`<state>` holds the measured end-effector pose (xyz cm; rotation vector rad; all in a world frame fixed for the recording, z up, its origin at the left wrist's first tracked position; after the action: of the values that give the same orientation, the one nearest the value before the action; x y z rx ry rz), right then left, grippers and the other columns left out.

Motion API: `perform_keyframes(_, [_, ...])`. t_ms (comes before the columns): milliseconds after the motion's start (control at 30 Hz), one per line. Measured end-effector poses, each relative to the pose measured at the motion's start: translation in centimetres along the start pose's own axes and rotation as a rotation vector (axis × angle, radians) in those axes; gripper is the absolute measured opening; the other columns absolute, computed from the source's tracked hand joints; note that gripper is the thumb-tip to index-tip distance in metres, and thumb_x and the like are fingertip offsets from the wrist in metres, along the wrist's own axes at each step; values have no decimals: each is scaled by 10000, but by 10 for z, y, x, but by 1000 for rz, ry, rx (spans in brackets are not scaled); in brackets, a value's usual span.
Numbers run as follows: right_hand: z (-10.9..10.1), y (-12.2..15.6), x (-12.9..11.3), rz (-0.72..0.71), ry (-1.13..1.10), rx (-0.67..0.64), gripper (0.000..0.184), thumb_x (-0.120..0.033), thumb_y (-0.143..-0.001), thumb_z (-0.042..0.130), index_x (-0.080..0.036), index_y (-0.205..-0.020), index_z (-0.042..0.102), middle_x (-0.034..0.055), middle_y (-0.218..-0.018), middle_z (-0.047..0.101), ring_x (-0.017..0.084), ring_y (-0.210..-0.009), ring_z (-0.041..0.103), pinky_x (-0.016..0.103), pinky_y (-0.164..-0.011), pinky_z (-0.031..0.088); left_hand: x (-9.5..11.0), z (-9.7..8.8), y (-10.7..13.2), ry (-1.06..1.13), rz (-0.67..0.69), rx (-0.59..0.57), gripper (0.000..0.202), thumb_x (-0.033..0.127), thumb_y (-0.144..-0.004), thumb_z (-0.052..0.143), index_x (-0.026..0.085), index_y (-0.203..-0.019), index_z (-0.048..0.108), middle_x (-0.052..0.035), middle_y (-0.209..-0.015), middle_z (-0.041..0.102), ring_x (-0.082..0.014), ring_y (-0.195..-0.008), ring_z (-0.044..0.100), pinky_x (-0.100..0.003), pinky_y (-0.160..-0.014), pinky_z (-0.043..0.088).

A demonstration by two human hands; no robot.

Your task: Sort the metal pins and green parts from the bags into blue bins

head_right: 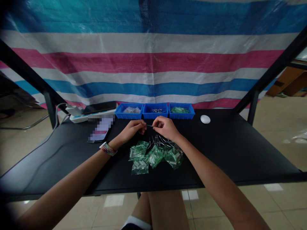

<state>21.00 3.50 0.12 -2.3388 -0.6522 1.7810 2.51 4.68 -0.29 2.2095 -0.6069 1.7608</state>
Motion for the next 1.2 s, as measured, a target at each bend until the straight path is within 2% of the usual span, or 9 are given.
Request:
perform_keyframes(133, [0,0,-1,8,-33,19,149,-277,-764,778,-197,-821,666,-7,-763,641,116,-600,532,241,-542,399,6,1,2,48,21,3,207,358,-849,628,166,-773,648,-11,-683,635,-132,-616,601,-237,-586,465])
perform_keyframes(300, [-2,0,-2,71,-136,56,355,-319,-694,870,-209,-965,668,-15,-872,637,89,-567,548,228,-509,423,9,-3,4,83,74,40,159,319,-834,659,165,-800,639,6,-684,615,-119,-612,580,-225,-576,445])
perform_keyframes(467, [1,0,5,212,-281,43,334,-504,-805,768,-197,-878,658,-10,-758,672,103,-500,570,233,-456,463,10,-5,4,59,103,89,178,332,-818,713,163,-808,661,5,-696,624,-119,-624,578,-232,-595,463])
perform_keyframes(533, [0,0,7,246,-318,65,354,-526,-797,769,-189,-828,665,-1,-725,688,106,-498,581,236,-465,485,10,-5,4,54,106,105,191,343,-812,730,166,-800,660,5,-703,627,-119,-625,576,-235,-597,467])
perform_keyframes(733, [0,2,8,277,-389,84,318,-425,-712,853,-179,-848,705,17,-763,736,116,-545,631,250,-521,546,10,-5,4,54,102,119,220,361,-799,750,163,-781,655,2,-711,628,-117,-622,568,-237,-592,467])
perform_keyframes(900, [-1,0,5,212,-366,115,294,-363,-655,889,-182,-764,685,-17,-652,672,131,-553,637,249,-517,542,7,-4,3,66,62,75,185,338,-830,676,153,-819,681,-8,-718,635,-127,-641,595,-230,-586,458])
perform_keyframes(1067, [1,0,3,175,-335,109,273,-346,-650,900,-183,-750,705,-6,-643,677,149,-577,659,265,-544,549,2,-3,2,108,18,42,329,429,-907,571,140,-812,697,-33,-691,644,-137,-612,603,-242,-574,457])
perform_keyframes(1200, [1,1,4,163,-319,114,265,-356,-658,900,-183,-754,723,5,-664,690,156,-584,662,273,-547,543,3,-2,2,131,12,37,346,445,-907,573,144,-779,686,-32,-662,635,-138,-592,596,-246,-567,456])
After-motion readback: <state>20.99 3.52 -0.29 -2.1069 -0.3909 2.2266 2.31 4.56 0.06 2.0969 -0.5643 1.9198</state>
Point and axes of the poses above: each hand's wrist, its own y-axis away from the middle knuckle, its own z-axis out of the palm, x = y × z, the point moved 5 cm from there along -y, towards the middle knuckle
